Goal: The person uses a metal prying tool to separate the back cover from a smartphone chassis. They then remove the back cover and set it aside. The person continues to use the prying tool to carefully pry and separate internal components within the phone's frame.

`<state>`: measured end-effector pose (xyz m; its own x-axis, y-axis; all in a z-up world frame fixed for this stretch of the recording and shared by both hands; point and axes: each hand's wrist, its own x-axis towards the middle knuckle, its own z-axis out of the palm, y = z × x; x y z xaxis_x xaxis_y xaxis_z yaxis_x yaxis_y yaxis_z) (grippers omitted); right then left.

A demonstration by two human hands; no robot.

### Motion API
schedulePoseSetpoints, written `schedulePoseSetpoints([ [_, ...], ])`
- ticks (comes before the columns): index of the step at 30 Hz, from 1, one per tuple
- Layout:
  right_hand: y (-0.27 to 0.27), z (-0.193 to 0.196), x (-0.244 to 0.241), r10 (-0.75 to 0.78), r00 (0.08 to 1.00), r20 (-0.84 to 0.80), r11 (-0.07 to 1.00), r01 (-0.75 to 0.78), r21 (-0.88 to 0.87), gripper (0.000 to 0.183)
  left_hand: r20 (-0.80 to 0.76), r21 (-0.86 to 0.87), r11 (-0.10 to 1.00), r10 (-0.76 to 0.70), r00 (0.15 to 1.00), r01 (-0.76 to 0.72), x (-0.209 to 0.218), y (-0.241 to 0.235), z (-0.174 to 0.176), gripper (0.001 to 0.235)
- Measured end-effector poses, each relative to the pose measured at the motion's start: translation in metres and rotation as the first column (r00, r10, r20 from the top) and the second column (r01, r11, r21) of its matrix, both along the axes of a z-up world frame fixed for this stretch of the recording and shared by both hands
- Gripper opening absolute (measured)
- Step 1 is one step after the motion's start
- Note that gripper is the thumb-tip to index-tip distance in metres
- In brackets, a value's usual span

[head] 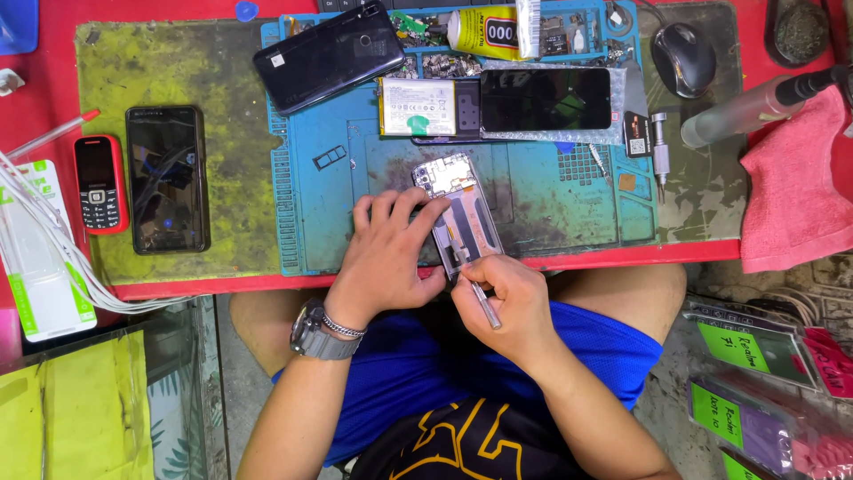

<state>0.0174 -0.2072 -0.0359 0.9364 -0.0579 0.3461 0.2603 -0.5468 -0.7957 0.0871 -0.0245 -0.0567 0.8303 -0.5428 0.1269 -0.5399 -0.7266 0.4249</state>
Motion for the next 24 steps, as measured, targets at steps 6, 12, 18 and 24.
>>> schedulePoseSetpoints([
  [6, -0.002, 0.005, -0.01, -0.017, 1.0, -0.025, 1.0, 0.017, -0.006, 0.007, 0.0, -0.001, 1.0, -0.001, 1.0, 0.001, 0.0, 0.0, 0.0, 0.095],
  [12, 0.001, 0.014, -0.018, -0.044, 0.996, -0.076, 0.999, 0.044, 0.001, 0.007, 0.011, 0.005, 1.0, 0.001, 1.0, -0.001, 0.0, 0.0, -0.001, 0.096],
  [18, -0.004, 0.019, -0.027, -0.034, 0.994, -0.104, 0.999, 0.033, -0.006, 0.007, 0.008, 0.006, 1.0, 0.0, 1.0, 0.0, 0.0, 0.0, 0.0, 0.096],
  [24, -0.009, 0.016, -0.031, -0.011, 0.993, -0.118, 1.0, 0.011, -0.003, 0.006, 0.008, 0.001, 1.0, 0.003, 1.0, -0.003, 0.0, -0.001, 0.0, 0.095],
])
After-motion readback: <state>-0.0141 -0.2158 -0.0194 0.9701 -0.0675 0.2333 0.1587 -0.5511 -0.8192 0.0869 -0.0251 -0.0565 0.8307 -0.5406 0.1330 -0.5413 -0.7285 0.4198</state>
